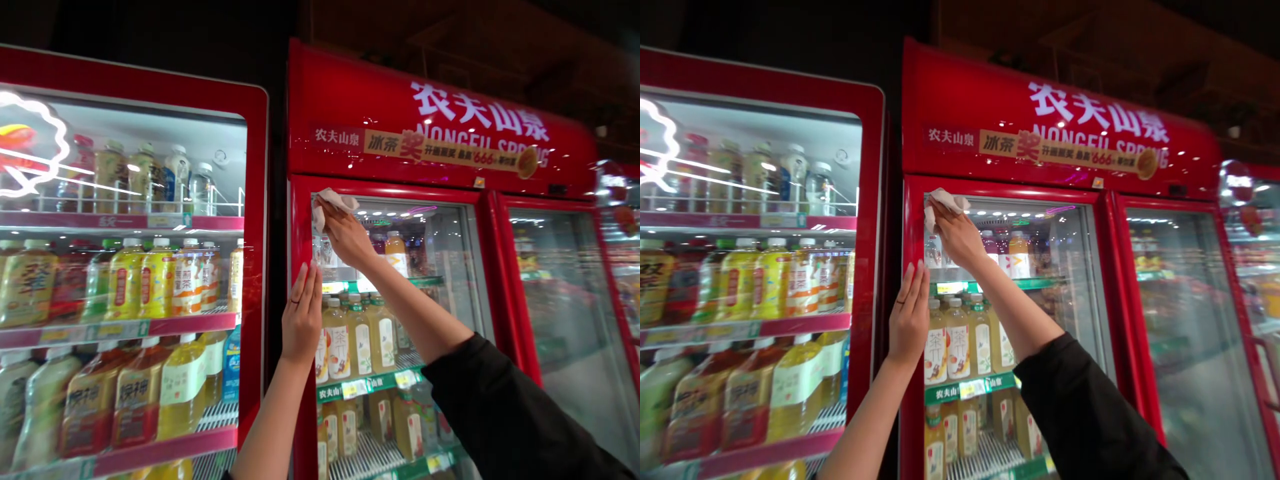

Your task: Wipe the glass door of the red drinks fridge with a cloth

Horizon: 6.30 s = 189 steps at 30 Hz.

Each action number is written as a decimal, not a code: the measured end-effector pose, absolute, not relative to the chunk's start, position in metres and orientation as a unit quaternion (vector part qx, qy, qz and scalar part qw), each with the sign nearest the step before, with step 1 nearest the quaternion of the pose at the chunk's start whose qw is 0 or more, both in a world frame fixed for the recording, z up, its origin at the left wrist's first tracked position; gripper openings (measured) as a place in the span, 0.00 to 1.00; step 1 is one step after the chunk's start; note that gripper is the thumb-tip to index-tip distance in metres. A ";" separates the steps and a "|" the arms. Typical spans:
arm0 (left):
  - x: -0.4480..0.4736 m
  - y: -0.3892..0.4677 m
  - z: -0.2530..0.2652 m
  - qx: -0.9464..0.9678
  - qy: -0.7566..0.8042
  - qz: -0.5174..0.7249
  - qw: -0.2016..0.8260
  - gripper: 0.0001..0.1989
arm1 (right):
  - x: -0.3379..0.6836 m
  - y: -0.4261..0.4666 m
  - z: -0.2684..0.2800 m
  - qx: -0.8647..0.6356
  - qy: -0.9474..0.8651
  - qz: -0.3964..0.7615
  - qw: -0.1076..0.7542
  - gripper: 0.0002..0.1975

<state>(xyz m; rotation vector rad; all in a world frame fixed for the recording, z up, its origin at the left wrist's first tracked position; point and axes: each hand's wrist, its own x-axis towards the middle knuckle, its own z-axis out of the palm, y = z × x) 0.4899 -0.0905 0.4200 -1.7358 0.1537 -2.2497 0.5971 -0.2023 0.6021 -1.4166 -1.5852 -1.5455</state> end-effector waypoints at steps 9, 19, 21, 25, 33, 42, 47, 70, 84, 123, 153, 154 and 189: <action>0.494 -0.096 0.420 -0.628 0.062 -0.755 0.178 0.43 | 0.602 -0.203 0.572 -0.530 -0.541 -0.575 0.309 0.28; 0.485 -0.097 0.445 -0.648 0.064 -0.732 0.200 0.47 | 0.604 -0.217 0.596 -0.516 -0.601 -0.550 0.265 0.30; 0.477 -0.099 0.475 -0.657 0.083 -0.724 0.192 0.47 | 0.606 -0.219 0.596 -0.504 -0.606 -0.549 0.277 0.31; 0.469 -0.099 0.549 -0.723 0.115 -0.663 0.159 0.46 | 0.610 -0.218 0.600 -0.481 -0.605 -0.543 0.328 0.33; 0.475 -0.089 0.622 -0.767 0.101 -0.630 0.068 0.45 | 0.615 -0.199 0.639 -0.400 -0.545 -0.486 0.554 0.27; 0.488 -0.103 0.612 -0.694 0.036 -0.706 0.141 0.24 | 0.608 -0.203 0.633 -0.392 -0.565 -0.461 0.561 0.09; 0.514 -0.105 0.587 -0.681 0.023 -0.709 0.184 0.30 | 0.613 -0.203 0.636 -0.410 -0.577 -0.466 0.530 0.17; 0.515 -0.131 0.611 -0.627 -0.164 -0.731 0.211 0.17 | 0.708 -0.264 0.571 -0.463 -0.584 -0.601 0.288 0.36; 0.521 -0.129 0.619 -0.627 -0.134 -0.732 0.229 0.20 | 0.704 -0.263 0.569 -0.467 -0.583 -0.597 0.294 0.35; 0.581 -0.173 0.619 -0.697 -0.069 -0.671 0.242 0.27 | 0.745 -0.312 0.586 -0.447 -0.648 -0.606 0.115 0.32; 0.603 -0.183 0.615 -0.717 -0.078 -0.653 0.232 0.31 | 0.780 -0.348 0.574 -0.476 -0.669 -0.568 0.063 0.37; 0.601 -0.182 0.621 -0.717 -0.079 -0.653 0.232 0.31 | 0.782 -0.350 0.573 -0.475 -0.668 -0.570 0.058 0.37; 0.607 -0.210 0.610 -0.677 -0.190 -0.691 0.165 0.35 | 0.786 -0.335 0.556 -0.446 -0.623 -0.616 0.185 0.41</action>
